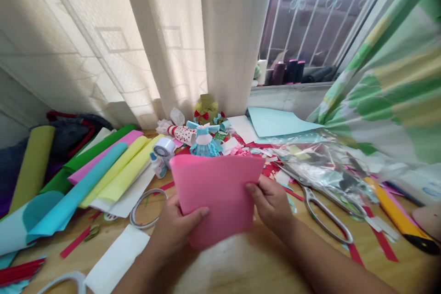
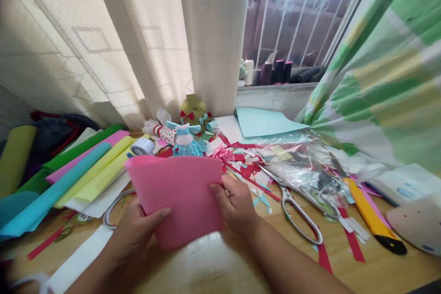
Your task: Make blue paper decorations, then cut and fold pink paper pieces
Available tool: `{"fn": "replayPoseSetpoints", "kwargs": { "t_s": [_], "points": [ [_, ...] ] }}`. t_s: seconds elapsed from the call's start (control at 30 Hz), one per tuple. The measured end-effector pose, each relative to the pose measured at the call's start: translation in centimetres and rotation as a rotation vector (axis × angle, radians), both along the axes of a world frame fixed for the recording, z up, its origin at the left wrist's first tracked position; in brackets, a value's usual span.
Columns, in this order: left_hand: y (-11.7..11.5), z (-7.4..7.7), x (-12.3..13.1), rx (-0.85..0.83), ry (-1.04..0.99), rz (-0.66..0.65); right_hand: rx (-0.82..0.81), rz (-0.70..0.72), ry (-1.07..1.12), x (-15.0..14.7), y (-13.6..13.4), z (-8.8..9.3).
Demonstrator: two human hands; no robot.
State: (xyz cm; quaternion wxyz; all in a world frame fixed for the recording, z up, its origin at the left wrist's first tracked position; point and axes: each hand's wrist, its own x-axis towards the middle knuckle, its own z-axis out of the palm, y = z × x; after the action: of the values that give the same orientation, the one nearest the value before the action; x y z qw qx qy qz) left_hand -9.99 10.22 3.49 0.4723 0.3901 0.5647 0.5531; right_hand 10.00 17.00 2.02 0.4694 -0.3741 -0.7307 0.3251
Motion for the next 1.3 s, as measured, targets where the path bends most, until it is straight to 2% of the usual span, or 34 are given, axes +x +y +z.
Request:
{"fn": "replayPoseSetpoints", "kwargs": {
  "t_s": [0.1,0.27,0.4,0.53,0.87,1.03,1.17,1.23,1.3],
  "points": [
    [0.1,-0.1,0.0,-0.033,-0.276,-0.136,-0.076,-0.031,-0.019,0.2,0.4,0.2],
    [0.4,-0.1,0.0,-0.070,-0.386,-0.090,-0.187,-0.037,-0.029,-0.1,0.5,0.2],
    [0.6,-0.2,-0.3,-0.096,-0.359,-0.080,-0.314,-0.062,0.009,-0.3,0.6,0.0],
    [0.8,-0.4,-0.8,-0.140,-0.286,0.013,-0.390,-0.078,0.038,-0.2,0.9,-0.4],
    [1.0,-0.3,-1.0,-0.091,-0.301,0.081,-0.316,-0.131,0.014,0.1,1.2,-0.1],
    [0.8,-0.6,-0.7,-0.091,-0.298,0.050,-0.372,-0.128,0.083,-0.2,1.2,-0.4],
    [0.5,-0.5,-0.9,-0.053,-0.255,0.065,-0.425,-0.072,0.120,0.0,1.8,-0.8],
    [0.4,-0.2,-1.1,-0.019,-0.196,0.076,-0.337,-0.127,0.181,0.5,2.1,-0.2],
    [0.1,0.2,-1.1,0.011,-0.100,0.064,-0.049,-0.263,0.185,0.9,1.8,1.4]
  ]
}}
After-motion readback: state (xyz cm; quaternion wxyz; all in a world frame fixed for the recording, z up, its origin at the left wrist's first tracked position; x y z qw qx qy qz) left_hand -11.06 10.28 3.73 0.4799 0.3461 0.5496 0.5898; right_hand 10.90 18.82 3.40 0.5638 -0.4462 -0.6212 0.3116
